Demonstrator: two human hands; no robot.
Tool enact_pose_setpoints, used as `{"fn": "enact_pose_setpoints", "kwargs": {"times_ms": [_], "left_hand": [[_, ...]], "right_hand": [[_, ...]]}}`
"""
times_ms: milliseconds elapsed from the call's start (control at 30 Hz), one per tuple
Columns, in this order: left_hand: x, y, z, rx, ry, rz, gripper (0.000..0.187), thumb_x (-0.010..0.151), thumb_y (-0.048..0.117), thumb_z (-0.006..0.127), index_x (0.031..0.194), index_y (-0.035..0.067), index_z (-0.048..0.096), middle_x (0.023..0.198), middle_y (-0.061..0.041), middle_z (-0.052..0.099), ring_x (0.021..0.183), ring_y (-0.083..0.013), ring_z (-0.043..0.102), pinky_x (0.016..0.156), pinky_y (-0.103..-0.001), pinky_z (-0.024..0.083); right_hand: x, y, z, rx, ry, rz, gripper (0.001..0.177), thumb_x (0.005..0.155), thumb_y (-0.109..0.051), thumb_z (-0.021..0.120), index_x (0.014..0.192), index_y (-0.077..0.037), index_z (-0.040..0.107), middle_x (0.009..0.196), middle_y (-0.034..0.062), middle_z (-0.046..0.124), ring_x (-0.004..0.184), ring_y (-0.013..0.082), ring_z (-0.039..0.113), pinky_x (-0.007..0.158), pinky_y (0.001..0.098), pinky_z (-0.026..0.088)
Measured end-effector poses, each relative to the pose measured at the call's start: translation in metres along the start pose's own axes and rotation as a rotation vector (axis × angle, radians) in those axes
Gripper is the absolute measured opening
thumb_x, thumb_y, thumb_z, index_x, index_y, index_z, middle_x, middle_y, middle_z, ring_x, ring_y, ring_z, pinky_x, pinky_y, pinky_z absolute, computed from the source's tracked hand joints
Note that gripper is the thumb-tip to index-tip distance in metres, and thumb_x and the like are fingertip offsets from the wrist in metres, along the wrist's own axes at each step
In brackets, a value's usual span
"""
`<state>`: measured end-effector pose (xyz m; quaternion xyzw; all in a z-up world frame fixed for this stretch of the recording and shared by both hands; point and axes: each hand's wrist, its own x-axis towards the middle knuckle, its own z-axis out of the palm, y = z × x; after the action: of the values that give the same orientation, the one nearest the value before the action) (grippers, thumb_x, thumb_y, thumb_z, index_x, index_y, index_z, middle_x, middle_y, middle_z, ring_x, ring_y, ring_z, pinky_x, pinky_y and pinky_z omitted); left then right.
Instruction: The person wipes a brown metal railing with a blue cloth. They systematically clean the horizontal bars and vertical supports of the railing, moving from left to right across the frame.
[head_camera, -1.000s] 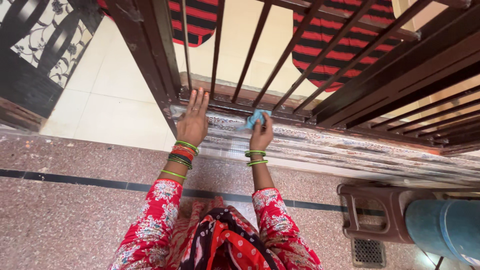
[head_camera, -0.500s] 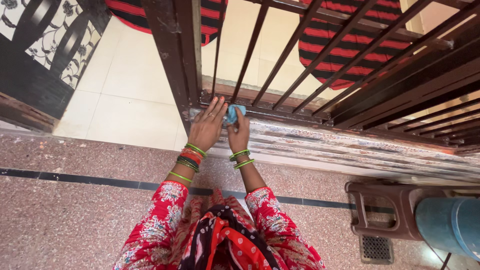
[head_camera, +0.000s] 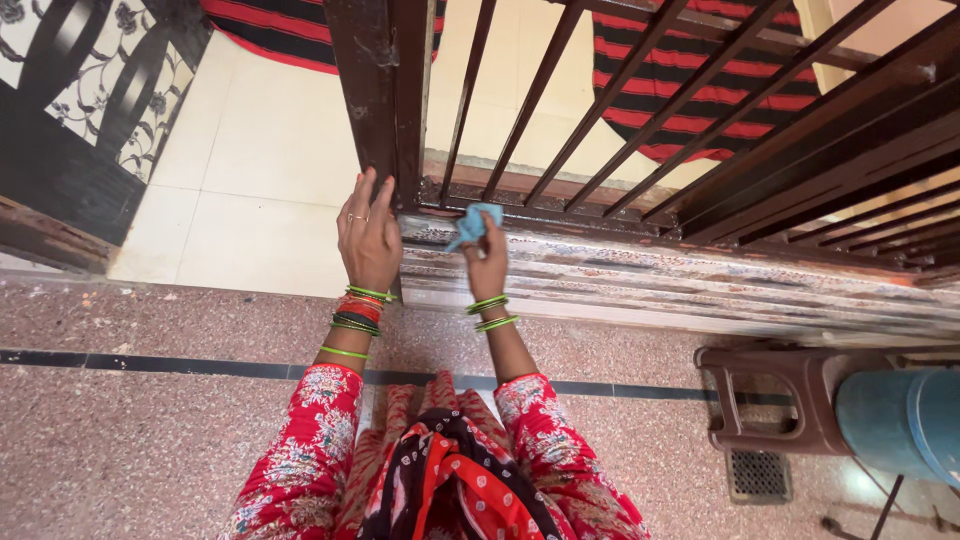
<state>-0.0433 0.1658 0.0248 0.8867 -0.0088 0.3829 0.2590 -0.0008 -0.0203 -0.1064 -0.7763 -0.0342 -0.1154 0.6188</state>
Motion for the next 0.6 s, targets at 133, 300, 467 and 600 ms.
{"fn": "enact_pose_setpoints", "kwargs": {"times_ms": [133, 300, 467, 600], "left_hand": [[0.006, 0.007, -0.006, -0.058, -0.005, -0.036, 0.056, 0.092, -0.003, 0.057, 0.146, 0.011, 0.060, 0.164, -0.019, 0.039, 0.144, -0.0340, 0.051, 0.117, -0.047, 0.040], [0.005, -0.003, -0.005, 0.008, -0.087, -0.066, 0.059, 0.090, -0.002, 0.056, 0.147, 0.014, 0.061, 0.166, -0.013, 0.036, 0.126, -0.0217, 0.066, 0.119, -0.052, 0.037], [0.004, -0.019, -0.007, -0.018, -0.171, -0.108, 0.058, 0.091, -0.002, 0.053, 0.146, 0.013, 0.061, 0.163, -0.007, 0.043, 0.099, -0.0141, 0.069, 0.121, -0.052, 0.036], [0.004, -0.030, -0.008, -0.012, -0.087, 0.024, 0.056, 0.090, -0.003, 0.053, 0.143, 0.014, 0.063, 0.162, -0.005, 0.045, 0.115, -0.0162, 0.073, 0.120, -0.049, 0.035]], "right_hand": [[0.008, 0.035, -0.031, 0.054, 0.298, -0.001, 0.065, 0.088, 0.008, 0.069, 0.149, -0.007, 0.052, 0.129, 0.0108, 0.058, 0.108, 0.0217, 0.063, 0.094, 0.0341, 0.054], [0.012, 0.054, -0.050, -0.093, 0.544, 0.164, 0.077, 0.084, 0.002, 0.072, 0.156, -0.004, 0.043, 0.139, 0.0195, 0.051, 0.119, 0.0309, 0.062, 0.102, 0.0366, 0.053], [0.002, 0.034, -0.005, -0.224, 0.403, 0.160, 0.085, 0.082, -0.003, 0.076, 0.157, -0.002, 0.036, 0.158, 0.0287, 0.028, 0.142, 0.0429, 0.040, 0.121, 0.0440, 0.030], [-0.015, 0.017, 0.038, -0.267, 0.274, 0.102, 0.087, 0.081, -0.006, 0.078, 0.156, 0.000, 0.034, 0.158, 0.0313, 0.026, 0.146, 0.0448, 0.034, 0.123, 0.0451, 0.026]]}}
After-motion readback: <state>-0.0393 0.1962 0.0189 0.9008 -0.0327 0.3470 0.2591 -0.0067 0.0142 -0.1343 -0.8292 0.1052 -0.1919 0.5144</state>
